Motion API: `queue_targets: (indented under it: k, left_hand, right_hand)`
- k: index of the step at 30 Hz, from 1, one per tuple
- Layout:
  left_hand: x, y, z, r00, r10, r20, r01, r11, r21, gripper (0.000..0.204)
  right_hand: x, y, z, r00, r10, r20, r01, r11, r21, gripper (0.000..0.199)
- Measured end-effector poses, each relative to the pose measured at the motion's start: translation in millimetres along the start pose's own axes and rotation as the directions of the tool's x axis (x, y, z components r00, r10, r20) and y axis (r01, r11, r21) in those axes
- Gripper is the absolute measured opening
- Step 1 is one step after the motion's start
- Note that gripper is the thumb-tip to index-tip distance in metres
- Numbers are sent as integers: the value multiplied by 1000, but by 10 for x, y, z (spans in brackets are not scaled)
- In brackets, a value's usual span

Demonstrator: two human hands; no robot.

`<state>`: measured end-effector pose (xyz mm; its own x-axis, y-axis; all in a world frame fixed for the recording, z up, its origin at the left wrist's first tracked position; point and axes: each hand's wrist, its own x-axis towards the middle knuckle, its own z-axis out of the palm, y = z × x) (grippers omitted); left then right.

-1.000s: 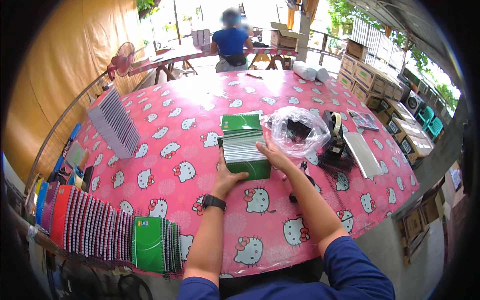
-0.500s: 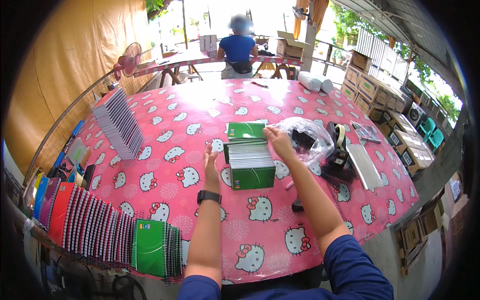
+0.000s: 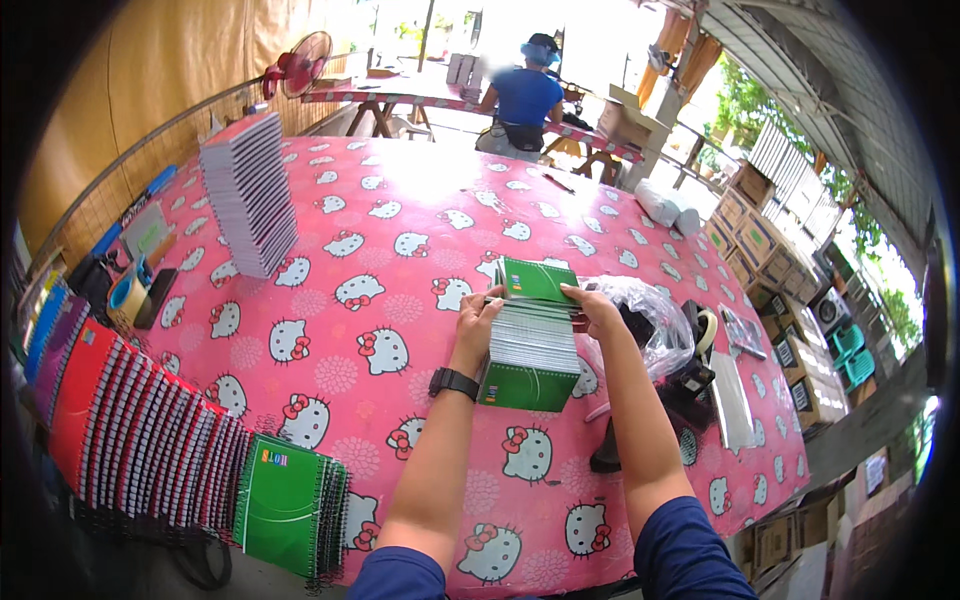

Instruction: The person is manually threading a plastic spiral coil through the holes of green notebooks and then placing the finished notebooks into stacks on the table.

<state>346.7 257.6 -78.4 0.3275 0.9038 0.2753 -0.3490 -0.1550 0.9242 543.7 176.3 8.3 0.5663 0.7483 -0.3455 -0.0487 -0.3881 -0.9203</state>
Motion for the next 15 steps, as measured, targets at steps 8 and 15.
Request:
queue_targets:
  k: [8, 15]
  left_hand:
    - [-56, 17, 0, 995, -14, 96, 6, 997, 81, 41]
    - [-36, -55, 12, 997, -21, 72, 19, 1000, 24, 33]
  right_hand:
    - [200, 114, -266, 995, 35, 88, -48, 988, 147, 28]
    - [224, 149, -330, 984, 11, 175, -62, 955, 292, 23]
